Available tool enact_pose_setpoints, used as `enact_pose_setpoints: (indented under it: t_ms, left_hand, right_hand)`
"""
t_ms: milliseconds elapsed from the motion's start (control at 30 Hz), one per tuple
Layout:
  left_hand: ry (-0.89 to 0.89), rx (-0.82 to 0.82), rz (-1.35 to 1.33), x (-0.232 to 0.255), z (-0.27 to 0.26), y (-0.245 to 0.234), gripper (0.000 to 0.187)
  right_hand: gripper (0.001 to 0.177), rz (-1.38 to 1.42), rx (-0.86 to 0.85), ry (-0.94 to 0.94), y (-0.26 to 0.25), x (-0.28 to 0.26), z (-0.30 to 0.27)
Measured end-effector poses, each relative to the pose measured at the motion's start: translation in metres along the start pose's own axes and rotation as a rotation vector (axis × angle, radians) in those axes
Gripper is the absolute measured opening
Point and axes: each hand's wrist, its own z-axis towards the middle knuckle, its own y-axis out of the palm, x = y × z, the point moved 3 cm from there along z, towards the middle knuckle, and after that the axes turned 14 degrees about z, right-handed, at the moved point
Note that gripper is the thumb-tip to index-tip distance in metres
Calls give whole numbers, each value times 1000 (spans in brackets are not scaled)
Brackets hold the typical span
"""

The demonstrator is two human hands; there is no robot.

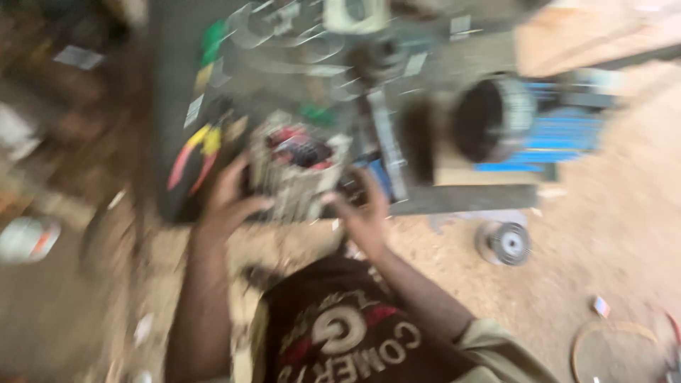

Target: The person handles a white wire and a metal motor housing on a workbench. They use pliers to strip the wire ends and insert the wire into the motor housing, then use a hammer to tap the housing. The person continues to adjust the wire and housing throughout the clip.

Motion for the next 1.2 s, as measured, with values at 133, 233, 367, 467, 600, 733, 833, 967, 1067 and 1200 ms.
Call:
enact_pose_setpoints:
  t_ms: [133, 233, 367, 467, 600, 733, 833, 967, 1067, 1200]
  left_hand:
    - [-18, 18, -68, -3, 4, 5, 88]
    - [-36, 29, -71, -8, 11, 7, 91]
    - [-49, 55, -59, -6, 11, 7, 92]
    - [-48, 50, -61, -4, 12, 7, 92]
    - [-42, 55, -71, -4, 8, 8, 92]
    - [-43, 68, -34, -6, 7, 7, 94]
    - [-55, 89, -34, -7, 2, 7, 97]
    - [-42, 98, -18, -5, 3, 7, 100]
    - [-50, 81, -35, 0, 2, 9, 99]
    - [-56, 66, -63, 17, 4, 17, 95]
  right_hand:
    - [58, 504, -77, 114, -1, 10, 4]
    - [61, 461, -92, 104, -5, 12, 7]
    - [62, 469, -103, 90, -7, 3, 8]
    - [64, 433, -101, 89, -7, -2, 7]
    - [66, 328, -112, 46, -9, -2, 6]
    - [66, 271, -117, 22, -9, 0, 6]
    - [68, 303, -119, 40, -8, 0, 3]
    - [69, 311, -134, 30, -6, -4, 5]
    - [68, 273, -145, 24, -8, -2, 2]
    - [63, 98, -151, -134, -12, -2, 3]
